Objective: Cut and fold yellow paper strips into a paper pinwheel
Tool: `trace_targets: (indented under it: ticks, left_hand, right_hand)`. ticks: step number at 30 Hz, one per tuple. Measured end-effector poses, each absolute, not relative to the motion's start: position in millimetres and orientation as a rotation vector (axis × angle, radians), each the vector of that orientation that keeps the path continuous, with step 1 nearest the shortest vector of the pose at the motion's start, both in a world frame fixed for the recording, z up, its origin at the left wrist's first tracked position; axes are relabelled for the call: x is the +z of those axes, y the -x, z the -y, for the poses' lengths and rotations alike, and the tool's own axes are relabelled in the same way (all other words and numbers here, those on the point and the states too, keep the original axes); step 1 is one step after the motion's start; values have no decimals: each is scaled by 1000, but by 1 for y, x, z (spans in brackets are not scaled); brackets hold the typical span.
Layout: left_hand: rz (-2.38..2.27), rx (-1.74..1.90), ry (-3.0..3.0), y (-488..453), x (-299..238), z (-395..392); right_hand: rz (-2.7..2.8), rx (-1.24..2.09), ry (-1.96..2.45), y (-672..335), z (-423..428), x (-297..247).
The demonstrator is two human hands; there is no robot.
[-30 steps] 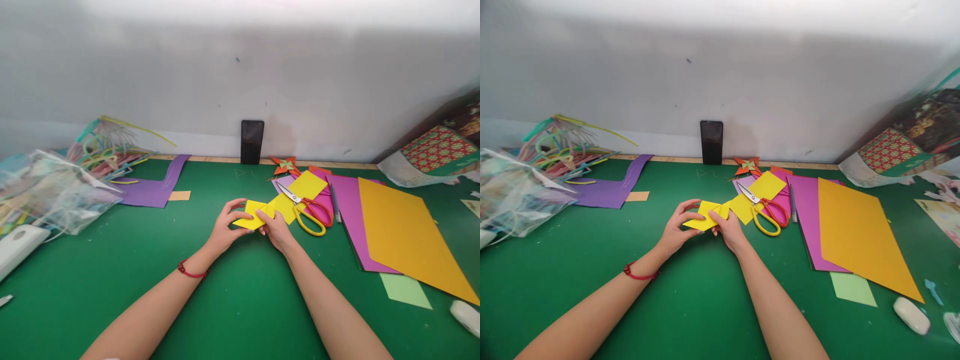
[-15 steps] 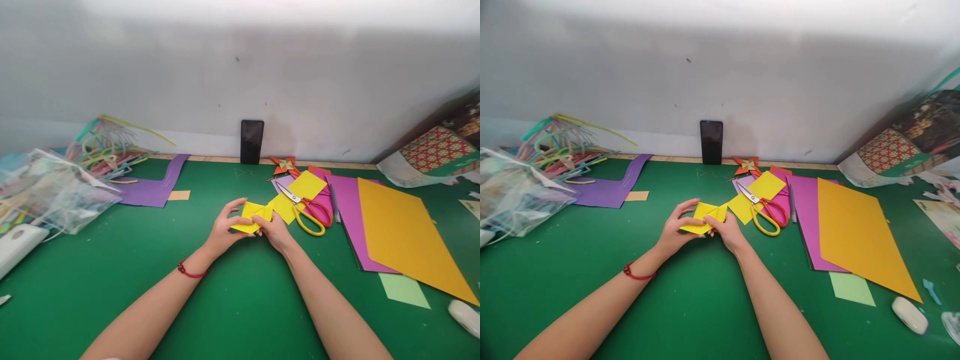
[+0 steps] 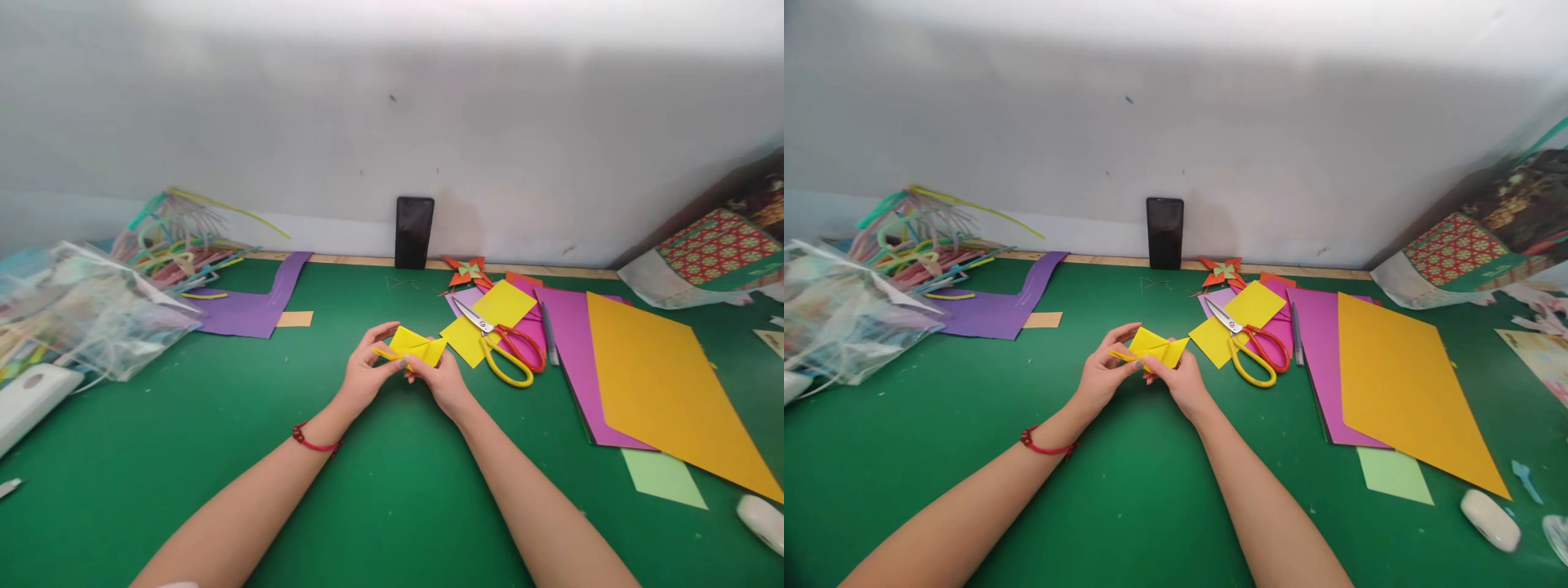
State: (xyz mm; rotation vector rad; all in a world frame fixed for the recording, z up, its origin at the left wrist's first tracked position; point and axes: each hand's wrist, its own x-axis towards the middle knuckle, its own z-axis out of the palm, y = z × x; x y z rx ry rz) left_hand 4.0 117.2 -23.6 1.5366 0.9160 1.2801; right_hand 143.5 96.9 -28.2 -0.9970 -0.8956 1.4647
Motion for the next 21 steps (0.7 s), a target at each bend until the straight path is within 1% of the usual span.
trace_targets:
  ticks: [6,11,21]
  left_hand:
    - [-917,1248,-1368,-7,-23,-114]
    - [-1077,1253,-1197,-13,-26,-109]
    - [-1156,1277,-1122,-16,-24,-108]
  right_hand:
    - [896,1457,998,-144,-98,-26]
    - [938,1431,1020,-144,-97,-26]
    - [962,1484,1043,-145,-97,-25]
